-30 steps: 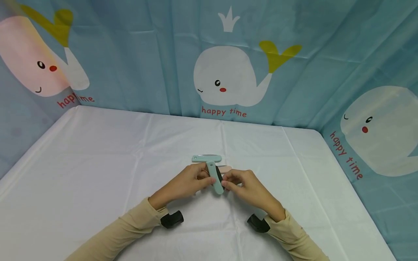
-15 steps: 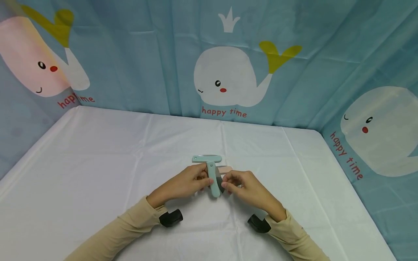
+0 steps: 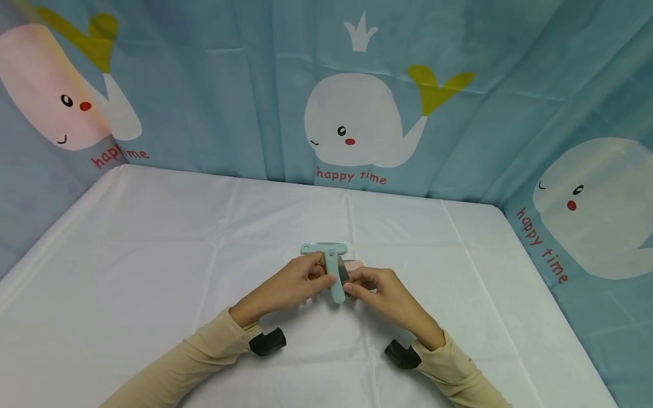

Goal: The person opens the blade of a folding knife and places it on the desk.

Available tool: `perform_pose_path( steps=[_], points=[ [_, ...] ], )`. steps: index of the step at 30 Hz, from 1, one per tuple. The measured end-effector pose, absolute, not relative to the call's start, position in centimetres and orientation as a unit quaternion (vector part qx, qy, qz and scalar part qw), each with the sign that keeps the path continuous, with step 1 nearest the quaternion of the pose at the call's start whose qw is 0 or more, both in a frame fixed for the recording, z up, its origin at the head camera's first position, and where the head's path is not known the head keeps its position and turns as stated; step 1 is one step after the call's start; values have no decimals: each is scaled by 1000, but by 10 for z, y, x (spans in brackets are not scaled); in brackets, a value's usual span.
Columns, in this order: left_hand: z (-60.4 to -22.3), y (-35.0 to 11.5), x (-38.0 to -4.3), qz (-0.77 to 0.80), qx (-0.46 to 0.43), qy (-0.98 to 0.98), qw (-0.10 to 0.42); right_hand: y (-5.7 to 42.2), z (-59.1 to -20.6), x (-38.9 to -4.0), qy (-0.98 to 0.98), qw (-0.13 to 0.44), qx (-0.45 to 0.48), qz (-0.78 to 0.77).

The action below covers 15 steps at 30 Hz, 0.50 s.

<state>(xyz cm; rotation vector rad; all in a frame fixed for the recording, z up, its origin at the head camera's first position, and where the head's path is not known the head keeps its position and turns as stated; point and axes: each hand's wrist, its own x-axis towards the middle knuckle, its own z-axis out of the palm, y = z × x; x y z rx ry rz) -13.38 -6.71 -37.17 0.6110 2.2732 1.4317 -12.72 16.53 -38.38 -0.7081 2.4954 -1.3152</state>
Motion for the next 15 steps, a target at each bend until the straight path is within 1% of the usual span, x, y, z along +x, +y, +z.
perform_pose_path(
  steps=[8,15],
  points=[
    [-372,-65,-133,504,233,811,185,164,-381,-125,854,103,-241,-449],
    [-373,-67,-134,500,249,808,187,169,-379,-128,862,107,-241,-433]
  ],
)
